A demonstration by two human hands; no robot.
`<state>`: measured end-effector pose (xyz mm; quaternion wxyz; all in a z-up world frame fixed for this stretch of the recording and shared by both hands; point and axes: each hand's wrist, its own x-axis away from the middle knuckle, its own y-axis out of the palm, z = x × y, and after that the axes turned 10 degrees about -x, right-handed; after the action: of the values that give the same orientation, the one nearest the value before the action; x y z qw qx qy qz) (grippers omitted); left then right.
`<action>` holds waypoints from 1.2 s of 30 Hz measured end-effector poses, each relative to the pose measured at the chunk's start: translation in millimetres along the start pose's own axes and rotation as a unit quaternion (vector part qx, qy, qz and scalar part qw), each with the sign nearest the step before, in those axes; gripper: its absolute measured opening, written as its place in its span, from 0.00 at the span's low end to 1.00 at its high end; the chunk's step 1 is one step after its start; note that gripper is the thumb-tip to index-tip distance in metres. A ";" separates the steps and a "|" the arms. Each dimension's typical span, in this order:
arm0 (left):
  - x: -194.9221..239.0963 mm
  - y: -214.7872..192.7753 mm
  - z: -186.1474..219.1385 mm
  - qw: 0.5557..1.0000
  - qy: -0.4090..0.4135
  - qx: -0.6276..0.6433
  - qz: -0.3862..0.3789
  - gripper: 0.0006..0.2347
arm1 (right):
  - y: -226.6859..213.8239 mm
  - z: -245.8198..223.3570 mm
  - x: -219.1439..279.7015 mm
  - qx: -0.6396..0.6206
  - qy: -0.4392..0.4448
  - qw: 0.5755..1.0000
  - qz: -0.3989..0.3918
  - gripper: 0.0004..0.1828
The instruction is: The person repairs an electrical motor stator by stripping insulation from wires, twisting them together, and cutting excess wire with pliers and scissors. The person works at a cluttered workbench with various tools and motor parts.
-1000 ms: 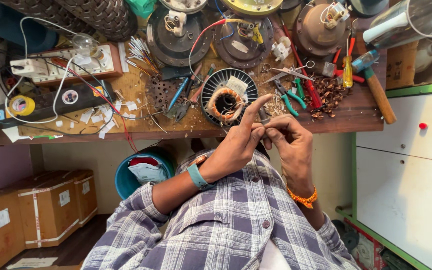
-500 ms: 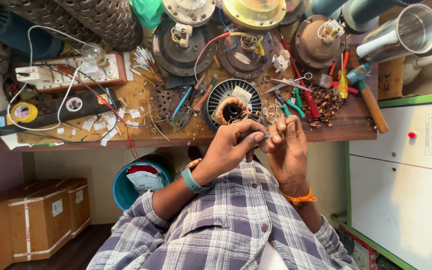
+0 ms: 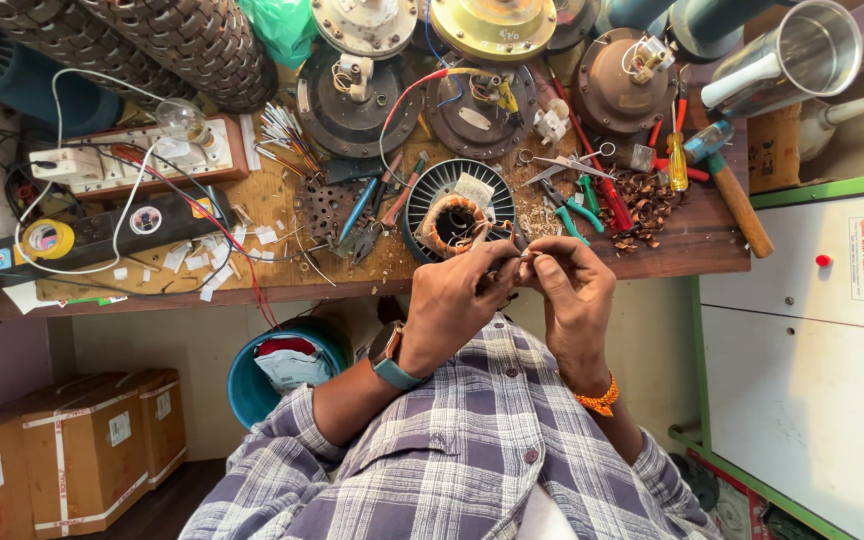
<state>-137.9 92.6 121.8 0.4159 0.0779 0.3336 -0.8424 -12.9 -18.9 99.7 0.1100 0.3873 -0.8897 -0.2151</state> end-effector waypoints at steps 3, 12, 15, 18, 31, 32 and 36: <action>-0.8 1.0 0.3 1.000 -0.002 0.006 0.000 0.06 | -1.7 0.3 1.8 0.051 -0.015 0.999 0.008 0.09; -2.1 11.9 -10.6 0.977 -0.084 0.169 -0.104 0.07 | -3.8 -0.6 -2.0 0.041 -0.027 0.999 -0.005 0.06; -1.8 16.3 -13.2 0.952 -0.118 0.263 -0.108 0.07 | -7.3 0.8 -3.4 -0.054 0.035 0.998 -0.012 0.07; -3.0 18.4 -13.2 0.930 -0.186 0.296 -0.117 0.07 | -12.2 4.1 -5.6 -0.123 0.073 0.990 -0.022 0.07; -11.3 15.1 -11.9 0.983 -0.100 0.153 -0.016 0.05 | -6.5 0.5 -14.8 -0.031 0.015 0.998 -0.043 0.15; -11.3 15.5 -12.1 0.982 -0.106 0.153 -0.024 0.05 | -6.0 -0.6 -16.3 -0.041 0.017 0.998 -0.033 0.16; -11.9 15.7 -12.9 0.980 -0.113 0.157 -0.046 0.05 | -6.4 -1.9 -20.6 -0.044 0.016 0.999 -0.021 0.11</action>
<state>-120.3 101.6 108.9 0.3947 0.0314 0.1514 -0.9057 5.8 -8.2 97.8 0.1362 0.4040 -0.8694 -0.2498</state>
